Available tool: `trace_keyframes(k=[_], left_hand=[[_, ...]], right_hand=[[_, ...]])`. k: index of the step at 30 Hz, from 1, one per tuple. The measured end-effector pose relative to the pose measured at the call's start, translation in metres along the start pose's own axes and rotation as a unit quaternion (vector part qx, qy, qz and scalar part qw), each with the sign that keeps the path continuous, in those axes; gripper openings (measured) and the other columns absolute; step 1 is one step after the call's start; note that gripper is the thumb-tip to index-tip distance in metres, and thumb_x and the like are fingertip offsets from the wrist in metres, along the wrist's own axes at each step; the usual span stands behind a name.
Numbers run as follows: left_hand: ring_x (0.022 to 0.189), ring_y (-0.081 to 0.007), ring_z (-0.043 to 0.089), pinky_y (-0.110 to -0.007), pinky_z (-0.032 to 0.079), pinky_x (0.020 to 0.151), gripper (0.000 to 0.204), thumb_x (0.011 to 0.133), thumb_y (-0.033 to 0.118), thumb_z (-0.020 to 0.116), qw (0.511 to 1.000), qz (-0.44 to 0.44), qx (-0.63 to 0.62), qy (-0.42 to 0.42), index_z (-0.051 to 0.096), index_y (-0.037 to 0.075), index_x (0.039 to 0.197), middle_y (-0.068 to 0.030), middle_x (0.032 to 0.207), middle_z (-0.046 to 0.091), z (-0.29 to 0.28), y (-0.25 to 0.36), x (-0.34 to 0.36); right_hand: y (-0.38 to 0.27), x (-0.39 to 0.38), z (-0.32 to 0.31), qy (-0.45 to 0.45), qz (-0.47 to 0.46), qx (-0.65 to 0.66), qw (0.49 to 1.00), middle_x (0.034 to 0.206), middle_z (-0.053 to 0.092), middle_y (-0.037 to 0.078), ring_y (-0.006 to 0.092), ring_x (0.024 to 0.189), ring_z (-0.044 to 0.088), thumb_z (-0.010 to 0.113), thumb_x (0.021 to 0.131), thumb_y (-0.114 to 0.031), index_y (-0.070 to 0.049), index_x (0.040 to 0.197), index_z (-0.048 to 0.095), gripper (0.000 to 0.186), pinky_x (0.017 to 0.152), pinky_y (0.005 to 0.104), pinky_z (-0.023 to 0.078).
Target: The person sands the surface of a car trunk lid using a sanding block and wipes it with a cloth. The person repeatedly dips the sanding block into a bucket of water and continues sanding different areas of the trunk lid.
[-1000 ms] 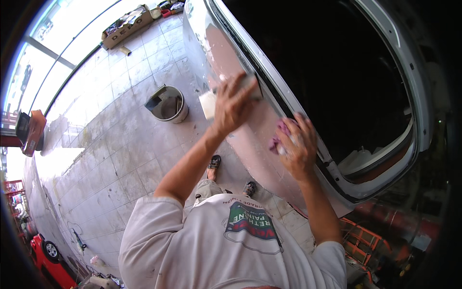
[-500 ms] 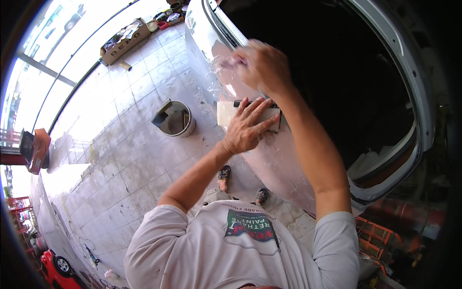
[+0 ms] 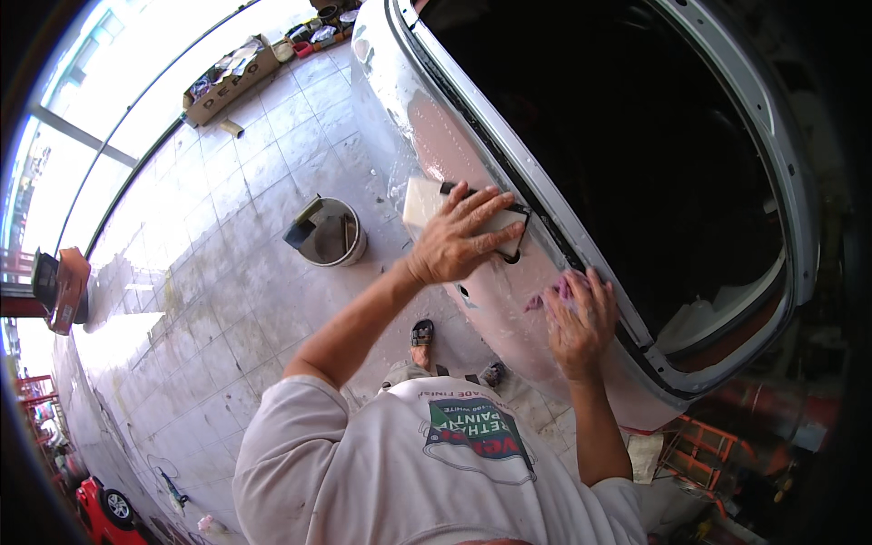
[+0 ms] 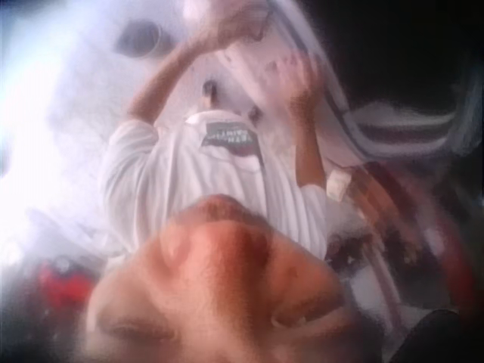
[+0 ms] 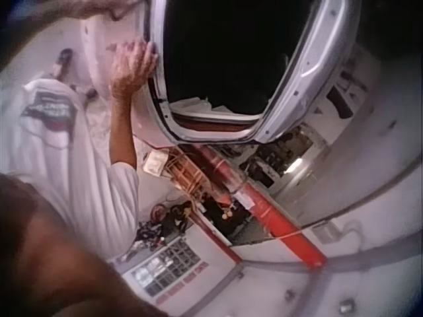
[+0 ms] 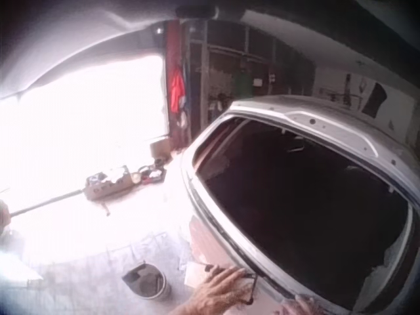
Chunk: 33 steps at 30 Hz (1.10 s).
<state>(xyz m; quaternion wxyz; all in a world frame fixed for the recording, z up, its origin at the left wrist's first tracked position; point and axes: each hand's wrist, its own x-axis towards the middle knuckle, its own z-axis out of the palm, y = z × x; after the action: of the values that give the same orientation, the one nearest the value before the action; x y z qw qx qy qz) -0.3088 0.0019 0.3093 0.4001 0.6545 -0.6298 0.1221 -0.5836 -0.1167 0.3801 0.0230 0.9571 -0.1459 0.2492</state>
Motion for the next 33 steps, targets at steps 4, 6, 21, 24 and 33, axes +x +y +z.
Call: trace_keyframes(k=[4,6,21,24,33], left_hand=[[0.143,-0.0378,0.058,-0.062,0.039,0.121,0.057,0.097,0.024,0.078,0.996,-0.029,0.032,0.084,0.064,0.021,0.152,-0.0176,0.159,0.057,-0.041,-0.172,0.055],[0.137,-0.0396,0.061,-0.06,0.045,0.112,0.052,0.098,0.024,0.077,0.981,-0.091,0.103,0.135,0.066,0.016,0.148,-0.0217,0.154,0.06,-0.078,-0.247,0.06],[0.133,-0.0426,0.061,-0.054,0.049,0.107,0.047,0.097,0.028,0.074,0.966,-0.124,0.205,0.098,0.069,0.018,0.143,-0.0196,0.148,0.063,-0.059,-0.197,0.064],[0.131,-0.0443,0.059,-0.058,0.047,0.106,0.052,0.096,0.03,0.075,0.948,-0.257,0.178,0.065,0.068,0.019,0.146,-0.0213,0.149,0.06,-0.023,-0.111,0.074],[0.127,-0.038,0.061,-0.056,0.049,0.098,0.047,0.102,0.047,0.07,0.942,-0.198,0.271,-0.002,0.07,0.025,0.144,-0.014,0.146,0.064,-0.078,-0.136,0.089]], right_hand=[[-0.021,0.073,0.044,0.01,-0.068,0.042,0.997,0.138,0.072,0.01,0.0371,0.138,0.061,0.067,0.097,-0.016,-0.018,0.117,0.084,0.026,0.121,0.0609,0.04],[-0.047,0.123,0.064,0.022,-0.124,0.065,0.99,0.137,0.073,0.01,0.036,0.14,0.061,0.066,0.098,-0.014,-0.017,0.12,0.084,0.028,0.124,0.0588,0.039],[-0.042,0.264,0.02,-0.007,-0.057,0.252,0.966,0.105,0.077,0.014,0.0346,0.094,0.075,0.072,0.096,-0.018,-0.008,0.108,0.078,0.016,0.085,0.0446,0.061],[-0.024,0.221,-0.012,-0.087,-0.023,0.22,0.971,0.11,0.077,0.013,0.0324,0.1,0.076,0.077,0.096,-0.016,-0.007,0.109,0.078,0.016,0.093,0.0433,0.061],[-0.005,0.083,0.011,0.003,-0.061,0.098,0.993,0.148,0.066,0.014,0.0347,0.146,0.054,0.084,0.084,-0.015,-0.017,0.107,0.084,0.023,0.114,0.06,0.044]])
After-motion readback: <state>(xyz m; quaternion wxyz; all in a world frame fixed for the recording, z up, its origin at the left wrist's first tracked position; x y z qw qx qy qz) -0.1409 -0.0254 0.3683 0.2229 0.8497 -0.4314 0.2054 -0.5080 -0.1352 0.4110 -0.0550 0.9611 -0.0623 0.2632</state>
